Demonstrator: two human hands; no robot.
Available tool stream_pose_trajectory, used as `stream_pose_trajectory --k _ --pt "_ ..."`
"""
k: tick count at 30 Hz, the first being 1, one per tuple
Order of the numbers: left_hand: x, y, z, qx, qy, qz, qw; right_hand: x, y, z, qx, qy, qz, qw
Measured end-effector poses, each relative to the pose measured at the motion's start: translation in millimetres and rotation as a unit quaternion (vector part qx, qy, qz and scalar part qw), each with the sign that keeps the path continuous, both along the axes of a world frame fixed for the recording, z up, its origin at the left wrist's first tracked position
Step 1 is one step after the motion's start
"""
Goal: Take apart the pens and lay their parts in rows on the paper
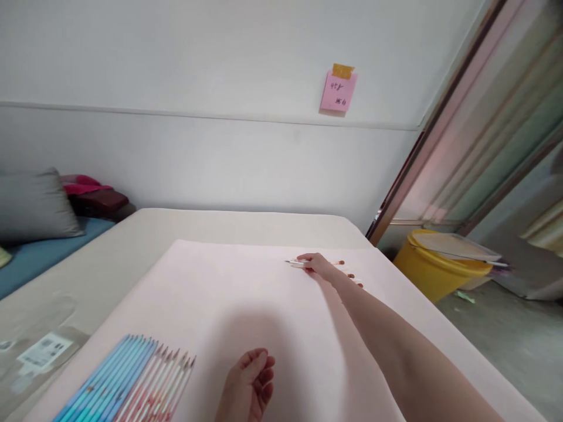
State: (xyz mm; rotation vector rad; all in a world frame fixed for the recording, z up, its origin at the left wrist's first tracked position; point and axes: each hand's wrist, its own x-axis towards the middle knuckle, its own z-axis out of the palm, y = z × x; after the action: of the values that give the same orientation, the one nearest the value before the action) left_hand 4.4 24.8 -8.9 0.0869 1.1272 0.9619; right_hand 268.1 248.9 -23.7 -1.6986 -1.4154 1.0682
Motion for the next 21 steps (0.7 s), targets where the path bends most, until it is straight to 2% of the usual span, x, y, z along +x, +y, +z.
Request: stream_pose_trajectory --k 7,13,18,21 --pt "8 2 -5.7 -0.010 0.000 -0.010 1.000 -1 17 -4.5 0.001 -0.072 0.018 0.997" --pt "8 1 0.7 -0.014 -0.001 -0.013 1.000 -3 15 -5.2 0.036 -0.134 0.028 0.990" --pt "6 -3 6.4 0.012 -0.015 -0.013 1.000 2 3 8.7 0.079 -0.191 0.034 0.978" --pt "5 -5 8.4 0.034 -0.014 -0.004 0.999 0 -24 17.7 0.094 -0.229 0.022 0.969"
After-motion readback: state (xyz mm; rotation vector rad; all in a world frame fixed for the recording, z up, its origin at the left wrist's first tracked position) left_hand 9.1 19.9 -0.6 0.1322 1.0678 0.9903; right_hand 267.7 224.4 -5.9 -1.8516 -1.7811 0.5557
